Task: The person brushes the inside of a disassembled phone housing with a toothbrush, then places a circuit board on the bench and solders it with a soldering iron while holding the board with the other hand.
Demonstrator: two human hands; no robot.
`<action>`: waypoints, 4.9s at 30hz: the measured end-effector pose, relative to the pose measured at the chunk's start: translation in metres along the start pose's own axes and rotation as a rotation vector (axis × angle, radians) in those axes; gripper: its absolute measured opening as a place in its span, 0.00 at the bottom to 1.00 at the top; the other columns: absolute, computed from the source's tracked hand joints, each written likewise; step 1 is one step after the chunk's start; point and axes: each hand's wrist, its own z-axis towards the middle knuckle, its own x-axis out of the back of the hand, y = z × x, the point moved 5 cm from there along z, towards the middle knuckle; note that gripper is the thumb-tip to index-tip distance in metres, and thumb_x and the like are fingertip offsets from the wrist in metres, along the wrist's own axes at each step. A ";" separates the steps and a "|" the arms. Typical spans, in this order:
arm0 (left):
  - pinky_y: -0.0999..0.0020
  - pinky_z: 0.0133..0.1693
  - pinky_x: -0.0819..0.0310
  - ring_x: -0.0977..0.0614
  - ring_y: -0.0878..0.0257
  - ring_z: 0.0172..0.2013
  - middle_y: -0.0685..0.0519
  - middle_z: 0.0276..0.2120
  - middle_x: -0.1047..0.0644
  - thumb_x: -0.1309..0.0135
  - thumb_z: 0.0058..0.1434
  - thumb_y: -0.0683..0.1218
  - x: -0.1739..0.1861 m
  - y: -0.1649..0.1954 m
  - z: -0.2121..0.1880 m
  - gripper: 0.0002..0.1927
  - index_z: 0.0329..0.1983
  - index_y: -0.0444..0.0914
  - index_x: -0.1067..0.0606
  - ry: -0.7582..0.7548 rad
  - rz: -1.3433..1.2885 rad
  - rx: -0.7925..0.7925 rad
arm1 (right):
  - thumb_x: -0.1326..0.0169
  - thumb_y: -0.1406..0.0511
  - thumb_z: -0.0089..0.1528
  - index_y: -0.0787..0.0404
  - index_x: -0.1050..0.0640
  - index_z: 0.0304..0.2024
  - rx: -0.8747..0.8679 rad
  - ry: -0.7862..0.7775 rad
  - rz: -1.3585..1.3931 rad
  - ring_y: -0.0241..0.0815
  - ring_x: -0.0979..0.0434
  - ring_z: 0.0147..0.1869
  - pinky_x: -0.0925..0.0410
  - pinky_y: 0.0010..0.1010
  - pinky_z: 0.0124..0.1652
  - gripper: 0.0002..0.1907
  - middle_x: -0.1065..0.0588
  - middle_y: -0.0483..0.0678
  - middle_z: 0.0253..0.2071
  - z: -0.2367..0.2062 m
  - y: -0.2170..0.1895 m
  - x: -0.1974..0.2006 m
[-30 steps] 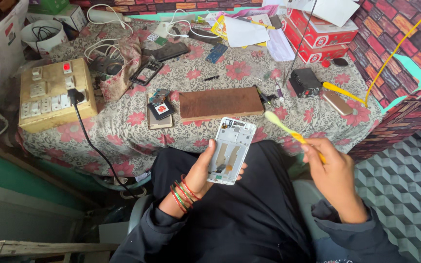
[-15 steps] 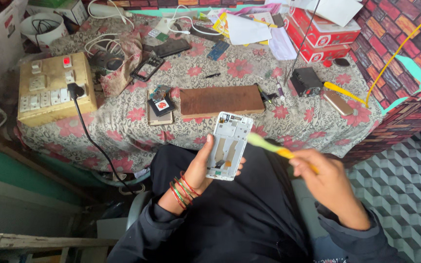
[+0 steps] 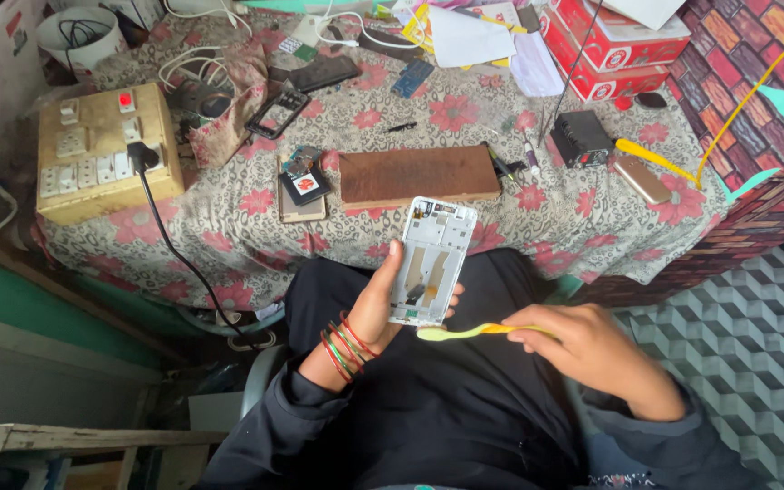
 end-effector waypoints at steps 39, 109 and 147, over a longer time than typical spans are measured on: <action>0.54 0.51 0.21 0.16 0.49 0.47 0.37 0.51 0.21 0.76 0.70 0.74 -0.004 -0.020 0.002 0.47 0.68 0.32 0.33 -0.069 -0.076 0.088 | 0.43 0.69 0.64 0.60 0.21 0.44 -0.154 0.337 0.044 0.37 0.15 0.29 0.27 0.28 0.29 0.06 0.19 0.47 0.27 0.014 0.004 -0.005; 0.53 0.52 0.23 0.17 0.51 0.46 0.38 0.49 0.20 0.71 0.71 0.71 0.013 0.004 0.003 0.43 0.66 0.31 0.31 0.089 -0.104 -0.183 | 0.45 0.61 0.62 0.56 0.20 0.40 -0.338 -0.055 0.130 0.41 0.18 0.25 0.30 0.33 0.27 0.08 0.21 0.45 0.20 0.021 0.015 -0.020; 0.57 0.49 0.21 0.16 0.51 0.44 0.38 0.49 0.20 0.73 0.73 0.69 -0.003 -0.044 0.003 0.41 0.68 0.32 0.33 -0.033 -0.056 0.154 | 0.46 0.65 0.66 0.60 0.22 0.41 -0.236 0.217 0.097 0.31 0.23 0.23 0.32 0.26 0.28 0.06 0.24 0.43 0.20 0.015 0.020 -0.018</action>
